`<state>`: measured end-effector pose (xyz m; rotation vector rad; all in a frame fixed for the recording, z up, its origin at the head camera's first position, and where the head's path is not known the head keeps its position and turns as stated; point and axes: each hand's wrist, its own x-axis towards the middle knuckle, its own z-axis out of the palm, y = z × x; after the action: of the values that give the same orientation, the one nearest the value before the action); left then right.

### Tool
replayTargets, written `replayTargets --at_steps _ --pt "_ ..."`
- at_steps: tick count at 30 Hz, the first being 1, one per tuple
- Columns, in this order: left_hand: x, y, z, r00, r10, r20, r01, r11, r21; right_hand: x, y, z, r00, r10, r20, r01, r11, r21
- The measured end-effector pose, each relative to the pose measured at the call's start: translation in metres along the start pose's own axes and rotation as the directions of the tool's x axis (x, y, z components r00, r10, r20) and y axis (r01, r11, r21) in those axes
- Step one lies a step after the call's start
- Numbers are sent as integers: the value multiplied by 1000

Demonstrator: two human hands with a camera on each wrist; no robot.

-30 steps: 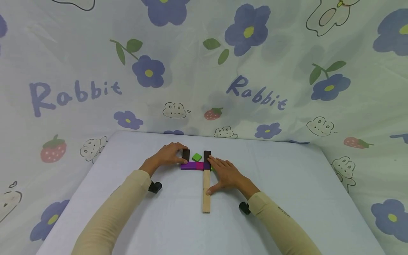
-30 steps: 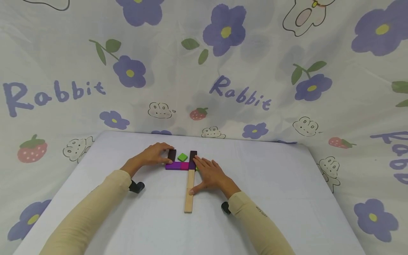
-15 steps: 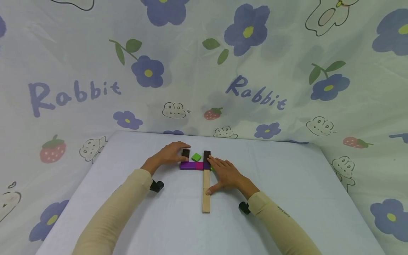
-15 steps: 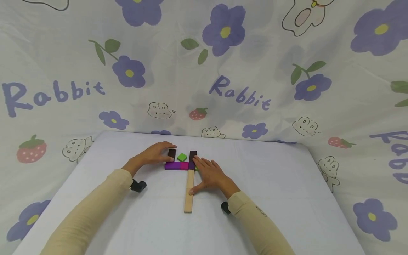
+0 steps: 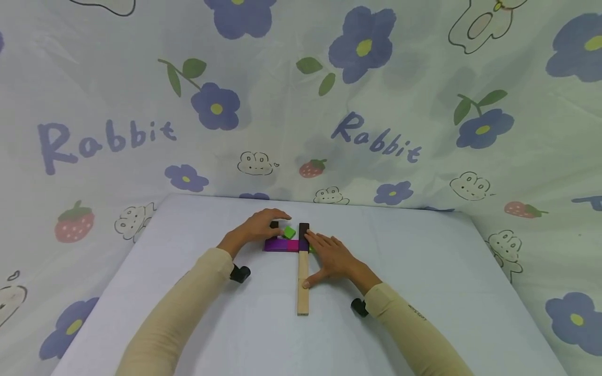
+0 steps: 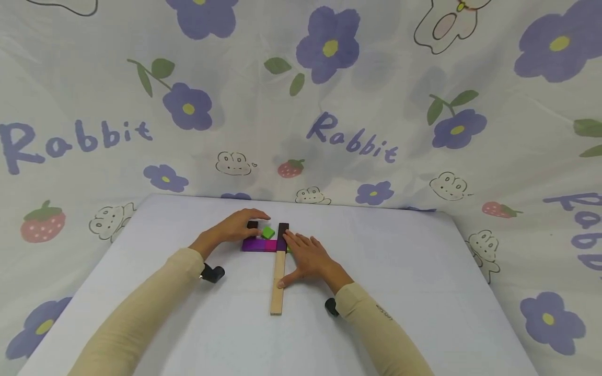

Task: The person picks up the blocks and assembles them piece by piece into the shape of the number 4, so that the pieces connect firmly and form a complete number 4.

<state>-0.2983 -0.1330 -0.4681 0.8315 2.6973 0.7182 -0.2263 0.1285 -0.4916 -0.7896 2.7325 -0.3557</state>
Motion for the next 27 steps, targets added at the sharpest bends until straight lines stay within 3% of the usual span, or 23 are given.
replayTargets --at_steps 8,16,27 --pt "5 7 5 1000 -1 10 1 1000 0 -1 1 2 1000 -10 -11 10 1000 -9" --pt "7 7 8 1000 5 11 -6 999 43 -1 2 2 1000 -11 -12 11 1000 -13" --pt "7 9 12 1000 -14 -3 14 999 38 0 3 3 1000 -20 -14 20 1000 -14"
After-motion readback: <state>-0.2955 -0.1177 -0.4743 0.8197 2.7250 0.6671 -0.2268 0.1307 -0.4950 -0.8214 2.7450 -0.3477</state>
